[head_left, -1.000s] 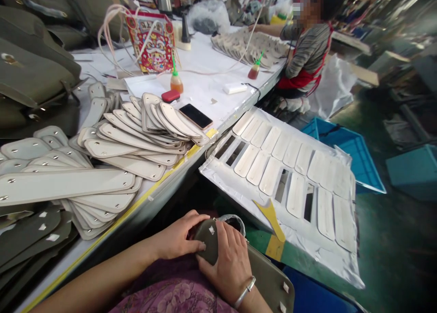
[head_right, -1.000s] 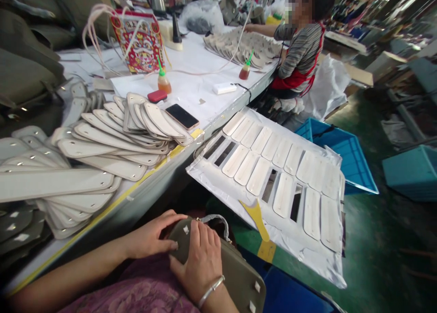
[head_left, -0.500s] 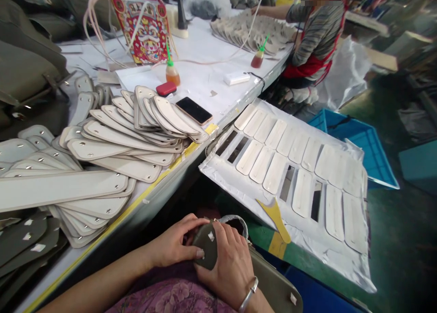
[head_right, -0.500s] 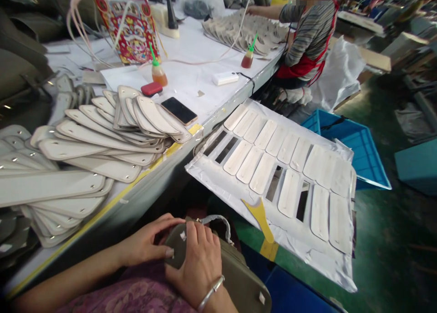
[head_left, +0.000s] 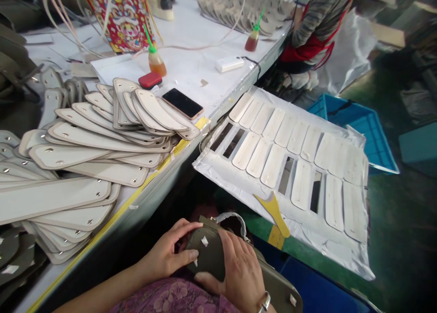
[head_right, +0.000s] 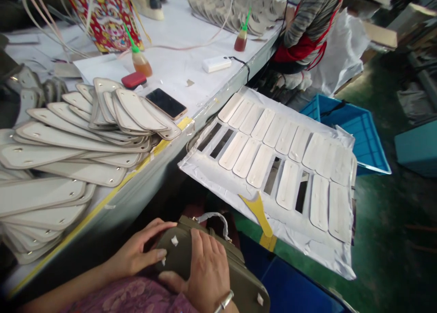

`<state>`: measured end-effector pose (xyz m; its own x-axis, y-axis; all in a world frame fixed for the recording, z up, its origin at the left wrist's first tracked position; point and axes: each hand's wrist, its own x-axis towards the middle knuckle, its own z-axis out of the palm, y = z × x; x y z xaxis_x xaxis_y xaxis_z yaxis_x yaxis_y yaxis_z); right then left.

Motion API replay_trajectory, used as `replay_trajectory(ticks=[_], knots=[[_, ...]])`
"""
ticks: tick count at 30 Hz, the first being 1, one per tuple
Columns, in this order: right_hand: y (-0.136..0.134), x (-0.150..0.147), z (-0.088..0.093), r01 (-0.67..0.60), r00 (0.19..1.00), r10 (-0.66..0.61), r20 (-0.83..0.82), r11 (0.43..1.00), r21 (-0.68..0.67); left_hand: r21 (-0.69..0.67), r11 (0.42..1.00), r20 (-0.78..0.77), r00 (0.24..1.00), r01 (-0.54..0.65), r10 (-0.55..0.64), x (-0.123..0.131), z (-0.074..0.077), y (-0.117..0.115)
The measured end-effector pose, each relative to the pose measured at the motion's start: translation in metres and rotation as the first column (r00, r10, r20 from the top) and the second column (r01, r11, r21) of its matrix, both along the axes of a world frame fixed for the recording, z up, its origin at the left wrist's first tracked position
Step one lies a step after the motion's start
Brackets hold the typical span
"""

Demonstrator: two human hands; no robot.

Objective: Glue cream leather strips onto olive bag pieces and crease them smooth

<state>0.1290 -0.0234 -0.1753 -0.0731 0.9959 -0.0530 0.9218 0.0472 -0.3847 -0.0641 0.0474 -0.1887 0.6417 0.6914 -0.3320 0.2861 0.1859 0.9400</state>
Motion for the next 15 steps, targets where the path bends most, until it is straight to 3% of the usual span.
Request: replay_trajectory(ticks=[4,7,10,15], knots=[[0.015,0.000,0.009,0.028,0.998,-0.038,-0.047,0.981,-0.193,0.015,1.000,-0.031,0.999,-0.017,0.017,0.003,-0.001,-0.001],[0.022,-0.002,0.017,0.029,0.997,-0.048,-0.068,0.965,-0.262,0.025,0.999,-0.030,0.999,-0.031,0.032,0.002,0.001,-0.003],[0.020,-0.004,0.023,0.034,0.997,-0.049,-0.058,0.968,-0.249,0.041,0.999,-0.050,0.999,-0.008,0.010,0.000,0.007,0.001],[0.006,-0.007,0.019,0.045,0.999,-0.043,0.017,0.990,-0.136,0.072,0.980,-0.150,0.973,0.188,-0.175,0.002,0.024,0.014]])
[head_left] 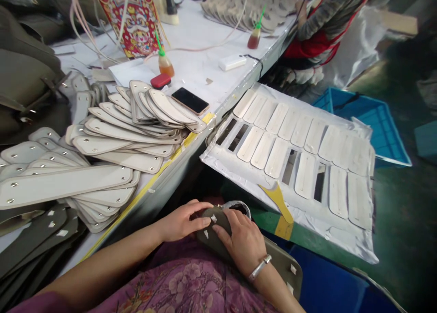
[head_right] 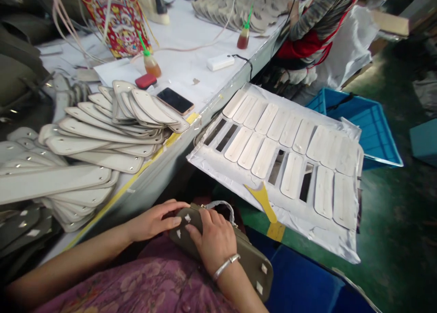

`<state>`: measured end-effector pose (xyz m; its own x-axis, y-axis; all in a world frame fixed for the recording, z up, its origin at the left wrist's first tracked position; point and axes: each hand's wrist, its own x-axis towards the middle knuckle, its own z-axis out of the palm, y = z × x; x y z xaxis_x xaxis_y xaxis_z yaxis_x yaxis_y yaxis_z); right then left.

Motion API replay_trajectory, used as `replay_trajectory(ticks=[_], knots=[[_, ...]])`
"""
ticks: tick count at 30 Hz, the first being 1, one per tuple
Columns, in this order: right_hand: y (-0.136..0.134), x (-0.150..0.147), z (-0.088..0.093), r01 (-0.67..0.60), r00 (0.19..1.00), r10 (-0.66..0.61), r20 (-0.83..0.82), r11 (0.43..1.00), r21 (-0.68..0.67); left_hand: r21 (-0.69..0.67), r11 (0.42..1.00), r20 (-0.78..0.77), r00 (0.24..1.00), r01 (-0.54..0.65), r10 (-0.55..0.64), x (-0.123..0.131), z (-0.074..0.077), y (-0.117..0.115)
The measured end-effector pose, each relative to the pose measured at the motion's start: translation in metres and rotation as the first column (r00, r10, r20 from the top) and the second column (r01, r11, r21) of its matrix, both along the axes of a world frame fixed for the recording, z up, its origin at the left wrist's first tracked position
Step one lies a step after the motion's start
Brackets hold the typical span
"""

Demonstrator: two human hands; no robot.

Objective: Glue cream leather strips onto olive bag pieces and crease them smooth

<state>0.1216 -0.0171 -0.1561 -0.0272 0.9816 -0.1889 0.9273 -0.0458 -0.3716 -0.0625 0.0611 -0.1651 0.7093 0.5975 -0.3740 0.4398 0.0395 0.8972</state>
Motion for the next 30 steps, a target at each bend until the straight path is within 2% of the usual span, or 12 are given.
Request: replay_trajectory(ticks=[4,7,10,12,14,16,19,22,24,27,30], knots=[[-0.011,-0.007,-0.006,-0.014,0.997,0.001,0.080,0.987,0.158,0.191,0.981,-0.029,1.000,0.014,-0.008,0.002,0.000,-0.006],[-0.017,-0.009,-0.005,-0.004,0.992,-0.019,0.122,0.983,0.185,0.331,0.943,-0.053,0.998,0.044,-0.028,-0.004,-0.002,-0.011],[-0.029,0.010,0.001,-0.035,0.995,0.020,0.099,0.989,0.143,0.360,0.917,-0.181,0.977,0.173,-0.113,-0.006,0.007,-0.005],[-0.041,0.036,0.004,0.035,0.995,-0.048,0.093,0.989,0.142,0.393,0.894,-0.238,0.963,0.213,-0.124,0.003,0.018,0.000],[-0.053,0.063,0.005,0.218,0.966,-0.236,0.105,0.962,0.162,0.525,0.832,-0.212,0.975,0.177,-0.073,0.021,0.028,0.000],[-0.063,0.079,0.002,0.316,0.941,-0.323,0.104,0.945,0.080,0.667,0.725,-0.175,0.982,0.172,-0.071,0.043,0.031,-0.007],[-0.070,0.081,-0.003,0.344,0.931,-0.326,0.165,0.934,-0.098,0.734,0.589,-0.300,0.939,0.338,-0.166,0.068,0.022,-0.023],[-0.068,0.071,-0.007,0.368,0.910,-0.334,0.244,0.924,-0.107,0.748,0.512,-0.390,0.904,0.423,-0.177,0.076,0.011,-0.030],[-0.065,0.068,-0.006,0.382,0.897,-0.347,0.274,0.920,-0.083,0.766,0.481,-0.399,0.902,0.426,-0.163,0.077,0.008,-0.029],[-0.061,0.069,-0.004,0.413,0.879,-0.373,0.297,0.907,-0.082,0.776,0.458,-0.417,0.898,0.433,-0.141,0.079,0.012,-0.027],[-0.065,0.074,-0.004,0.436,0.885,-0.410,0.222,0.897,-0.078,0.775,0.497,-0.355,0.919,0.391,-0.169,0.079,0.018,-0.029]])
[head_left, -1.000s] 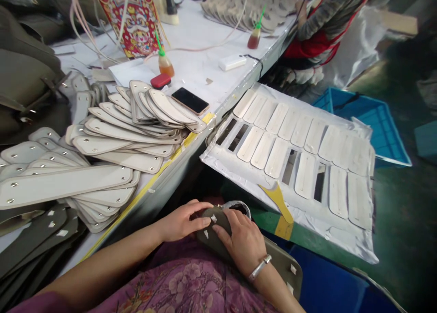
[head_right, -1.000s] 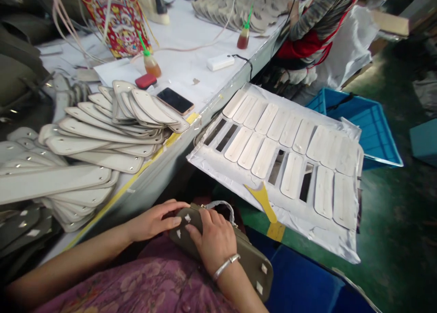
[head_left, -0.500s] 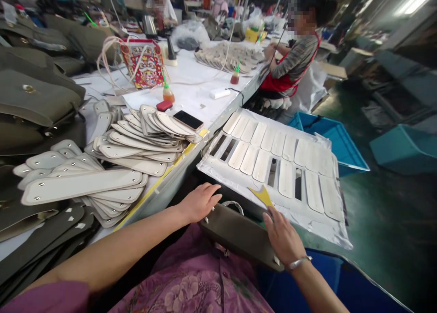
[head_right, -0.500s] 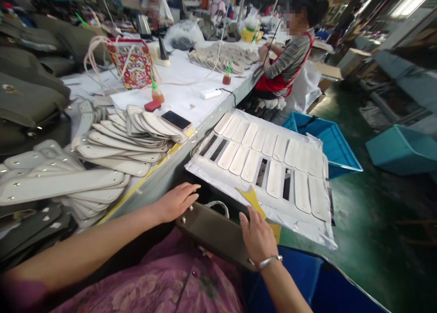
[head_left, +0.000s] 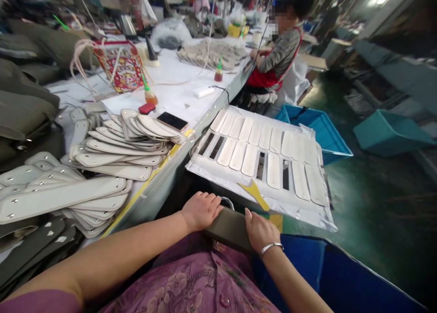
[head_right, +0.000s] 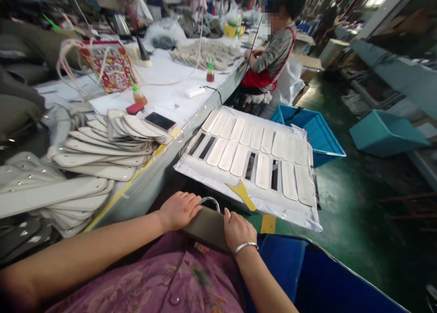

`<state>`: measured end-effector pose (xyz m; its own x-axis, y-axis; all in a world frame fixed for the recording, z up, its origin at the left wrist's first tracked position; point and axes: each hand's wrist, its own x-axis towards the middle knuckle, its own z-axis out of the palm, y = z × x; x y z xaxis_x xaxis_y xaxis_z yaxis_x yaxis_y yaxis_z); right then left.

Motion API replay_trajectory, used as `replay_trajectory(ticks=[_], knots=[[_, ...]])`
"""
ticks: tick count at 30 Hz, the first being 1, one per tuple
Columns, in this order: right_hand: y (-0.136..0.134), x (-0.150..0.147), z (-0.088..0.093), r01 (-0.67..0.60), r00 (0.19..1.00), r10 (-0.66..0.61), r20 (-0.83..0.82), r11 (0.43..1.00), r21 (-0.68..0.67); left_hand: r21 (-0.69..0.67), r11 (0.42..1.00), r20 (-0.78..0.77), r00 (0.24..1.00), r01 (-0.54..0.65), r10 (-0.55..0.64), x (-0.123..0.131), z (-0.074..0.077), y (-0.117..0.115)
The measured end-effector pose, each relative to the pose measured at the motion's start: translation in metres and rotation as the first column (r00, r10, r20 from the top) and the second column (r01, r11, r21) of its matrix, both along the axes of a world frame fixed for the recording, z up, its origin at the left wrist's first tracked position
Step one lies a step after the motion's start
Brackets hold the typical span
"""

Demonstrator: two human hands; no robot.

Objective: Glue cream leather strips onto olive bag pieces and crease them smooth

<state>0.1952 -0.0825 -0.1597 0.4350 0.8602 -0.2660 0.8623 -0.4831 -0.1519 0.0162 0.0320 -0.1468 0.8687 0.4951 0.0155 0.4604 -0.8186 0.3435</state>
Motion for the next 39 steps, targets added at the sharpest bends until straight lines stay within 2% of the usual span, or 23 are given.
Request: replay_trajectory(ticks=[1,3,5,7,8,10,12,13,17,21,23,27,31,35,39], knots=[[-0.003,0.003,0.000,0.015,0.998,-0.012,-0.064,0.999,0.036,-0.061,0.998,0.052,0.999,0.007,-0.004,-0.002,0.002,0.001],[-0.011,0.011,-0.001,0.063,0.975,-0.025,-0.220,0.984,0.168,-0.285,0.958,0.195,0.979,-0.006,0.064,-0.011,0.005,0.008],[-0.021,0.015,0.000,0.126,0.948,-0.022,-0.319,0.943,0.308,-0.509,0.860,0.277,0.939,-0.035,0.202,-0.028,0.008,0.018],[-0.030,0.011,0.005,0.114,0.963,0.010,-0.270,0.892,0.438,-0.623,0.779,0.260,0.922,-0.066,0.286,-0.050,0.009,0.027],[-0.033,0.003,0.008,0.053,0.976,0.060,-0.209,0.868,0.494,-0.650,0.757,0.235,0.931,-0.064,0.280,-0.062,0.009,0.028],[-0.035,-0.020,0.016,-0.146,0.967,0.239,-0.085,0.801,0.580,-0.709,0.705,0.216,0.947,-0.016,0.238,-0.084,0.007,0.025],[-0.031,-0.049,0.021,-0.319,0.905,0.425,-0.035,0.730,0.605,-0.760,0.649,0.247,0.941,0.039,0.233,-0.099,0.003,0.014],[-0.027,-0.064,0.022,-0.357,0.878,0.477,-0.044,0.714,0.603,-0.774,0.630,0.271,0.930,0.058,0.247,-0.104,0.000,0.007],[-0.007,-0.102,0.015,-0.345,0.843,0.521,-0.133,0.713,0.610,-0.801,0.597,0.344,0.850,0.044,0.399,-0.106,-0.018,-0.018],[0.005,-0.109,0.006,-0.285,0.849,0.488,-0.202,0.746,0.602,-0.894,0.431,0.394,0.679,0.125,0.620,-0.099,-0.038,-0.037],[0.007,-0.109,0.004,-0.273,0.852,0.477,-0.216,0.757,0.593,-0.910,0.376,0.398,0.613,0.173,0.683,-0.094,-0.042,-0.043],[0.009,-0.109,0.005,-0.271,0.867,0.457,-0.200,0.768,0.581,-0.908,0.405,0.397,0.522,0.106,0.754,-0.084,-0.041,-0.050],[0.008,-0.111,0.009,-0.288,0.884,0.442,-0.155,0.774,0.564,-0.906,0.423,0.366,0.478,-0.012,0.798,-0.074,-0.034,-0.052],[0.014,-0.107,0.012,-0.374,0.881,0.468,-0.063,0.773,0.512,-0.905,0.425,0.360,0.483,-0.027,0.798,-0.072,-0.030,-0.051],[0.030,-0.101,0.009,-0.466,0.862,0.506,0.016,0.782,0.414,-0.899,0.437,0.375,0.545,0.017,0.750,-0.078,-0.026,-0.041]])
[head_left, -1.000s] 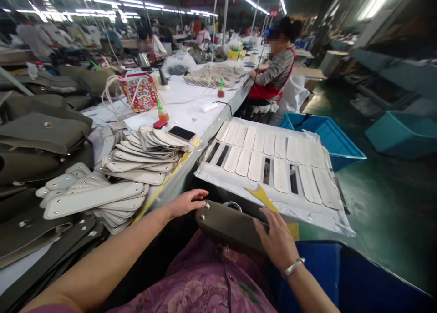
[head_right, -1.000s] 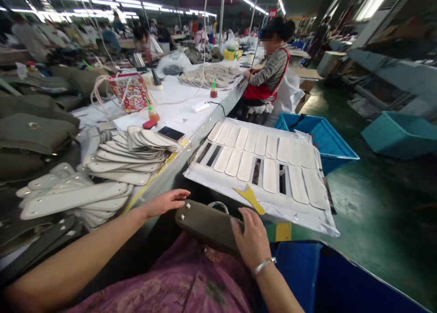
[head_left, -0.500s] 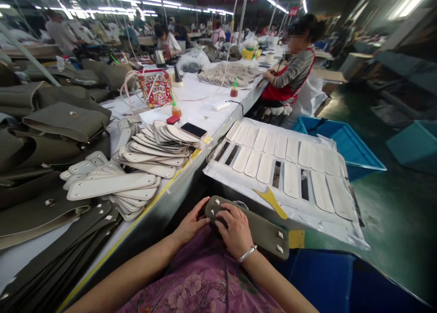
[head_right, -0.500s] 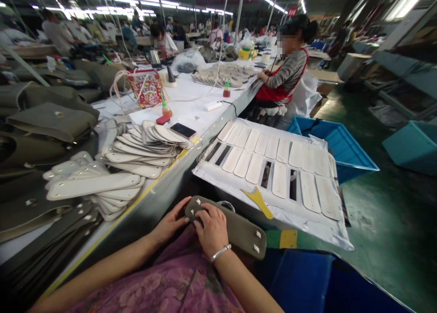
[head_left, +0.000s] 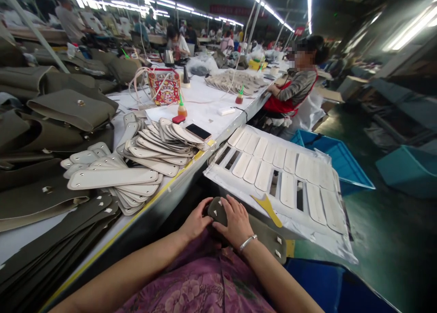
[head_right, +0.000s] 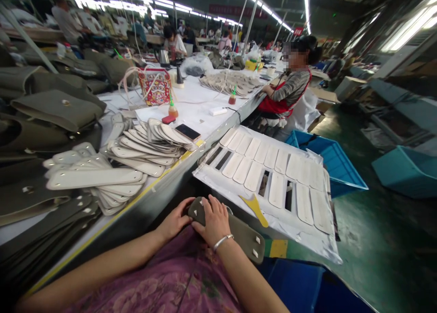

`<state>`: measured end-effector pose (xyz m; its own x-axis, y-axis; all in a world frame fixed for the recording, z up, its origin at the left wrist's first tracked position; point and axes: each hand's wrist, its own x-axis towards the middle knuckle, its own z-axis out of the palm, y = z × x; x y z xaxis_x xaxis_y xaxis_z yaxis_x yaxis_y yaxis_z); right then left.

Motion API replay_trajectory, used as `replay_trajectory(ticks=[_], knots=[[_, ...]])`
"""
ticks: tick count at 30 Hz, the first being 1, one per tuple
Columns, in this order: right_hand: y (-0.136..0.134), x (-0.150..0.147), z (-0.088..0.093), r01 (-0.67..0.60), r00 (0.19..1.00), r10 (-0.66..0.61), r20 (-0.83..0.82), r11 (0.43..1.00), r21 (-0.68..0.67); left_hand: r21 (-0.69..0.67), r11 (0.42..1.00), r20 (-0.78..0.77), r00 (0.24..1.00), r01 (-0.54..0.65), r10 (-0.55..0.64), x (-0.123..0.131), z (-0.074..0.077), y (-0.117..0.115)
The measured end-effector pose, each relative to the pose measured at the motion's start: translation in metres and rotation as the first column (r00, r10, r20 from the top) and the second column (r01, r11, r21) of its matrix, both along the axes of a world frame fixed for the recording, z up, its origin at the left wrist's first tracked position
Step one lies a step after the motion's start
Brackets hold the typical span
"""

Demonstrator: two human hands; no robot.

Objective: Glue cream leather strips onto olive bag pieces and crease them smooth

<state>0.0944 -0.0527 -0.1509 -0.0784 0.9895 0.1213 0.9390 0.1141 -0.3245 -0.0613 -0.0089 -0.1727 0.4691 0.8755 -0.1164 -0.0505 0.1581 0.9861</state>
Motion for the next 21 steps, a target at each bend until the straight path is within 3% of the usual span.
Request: replay_trajectory(ticks=[3,10,14,16,21], knots=[[0.008,-0.001,-0.005,-0.050,0.998,0.051,0.026,0.997,-0.053,-0.027,0.997,-0.042,0.997,0.066,-0.067,-0.004,0.003,0.009],[0.008,-0.010,-0.009,0.001,1.000,-0.002,0.020,1.000,0.020,-0.152,0.983,-0.006,0.994,0.107,-0.109,-0.007,0.005,0.017],[0.007,-0.010,-0.009,0.001,1.000,-0.001,-0.001,0.999,0.045,-0.379,0.902,0.098,0.979,0.205,-0.181,-0.014,0.011,0.024],[0.008,-0.009,-0.009,0.002,1.000,-0.002,-0.007,0.999,0.052,-0.424,0.878,0.100,0.975,0.222,-0.198,-0.018,0.012,0.029],[0.008,-0.011,-0.009,0.004,1.000,-0.004,-0.006,0.999,0.037,-0.088,0.945,0.028,0.949,0.315,-0.313,-0.027,0.002,0.036]])
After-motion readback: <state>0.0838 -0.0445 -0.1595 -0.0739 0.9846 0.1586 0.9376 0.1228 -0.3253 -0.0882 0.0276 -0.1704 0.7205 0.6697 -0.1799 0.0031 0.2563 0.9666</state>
